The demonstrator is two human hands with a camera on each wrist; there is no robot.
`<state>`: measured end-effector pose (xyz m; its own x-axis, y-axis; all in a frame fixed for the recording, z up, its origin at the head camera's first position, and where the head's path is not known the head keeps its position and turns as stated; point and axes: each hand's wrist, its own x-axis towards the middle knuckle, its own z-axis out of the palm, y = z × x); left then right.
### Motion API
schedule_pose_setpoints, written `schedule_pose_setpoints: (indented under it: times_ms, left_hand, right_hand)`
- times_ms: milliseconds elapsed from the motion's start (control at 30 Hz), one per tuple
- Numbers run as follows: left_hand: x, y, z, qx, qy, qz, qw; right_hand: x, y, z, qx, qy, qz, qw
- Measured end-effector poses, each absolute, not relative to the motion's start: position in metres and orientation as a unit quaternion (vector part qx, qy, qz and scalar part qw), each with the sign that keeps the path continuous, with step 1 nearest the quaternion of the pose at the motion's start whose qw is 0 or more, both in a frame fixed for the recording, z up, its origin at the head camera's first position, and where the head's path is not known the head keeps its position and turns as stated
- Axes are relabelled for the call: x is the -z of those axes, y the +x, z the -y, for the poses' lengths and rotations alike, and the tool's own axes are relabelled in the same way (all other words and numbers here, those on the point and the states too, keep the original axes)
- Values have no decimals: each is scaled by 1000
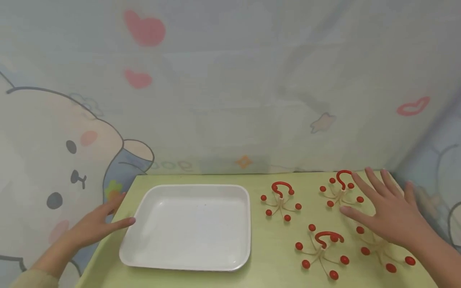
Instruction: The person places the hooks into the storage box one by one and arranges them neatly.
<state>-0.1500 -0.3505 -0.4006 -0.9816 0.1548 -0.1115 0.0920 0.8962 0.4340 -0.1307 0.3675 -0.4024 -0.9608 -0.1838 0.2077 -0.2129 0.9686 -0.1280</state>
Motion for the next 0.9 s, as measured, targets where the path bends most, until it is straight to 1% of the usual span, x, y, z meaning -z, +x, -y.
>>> schedule_pose_setpoints:
  times_ms: [367, 433, 533, 667, 900]
  left_hand:
    - [418, -158, 360, -317, 22, -938, 141]
    - [422, -158, 362, -350, 6, -924, 153]
    - [430, -158, 365, -400, -16, -901, 166]
    - [438, -156, 365, -439, -27, -883, 164]
    - [451, -155, 363, -474, -46, -866, 154]
  right_hand:
    - [389, -159, -347, -161, 168, 969, 82]
    - [387, -165, -343, -182, 182, 964, 74]
    - [382, -173, -336, -213, 189, 958, 45]
    - [378, -182, -327, -231, 185, 955, 12]
    - [381, -192, -313, -262, 198, 944, 12]
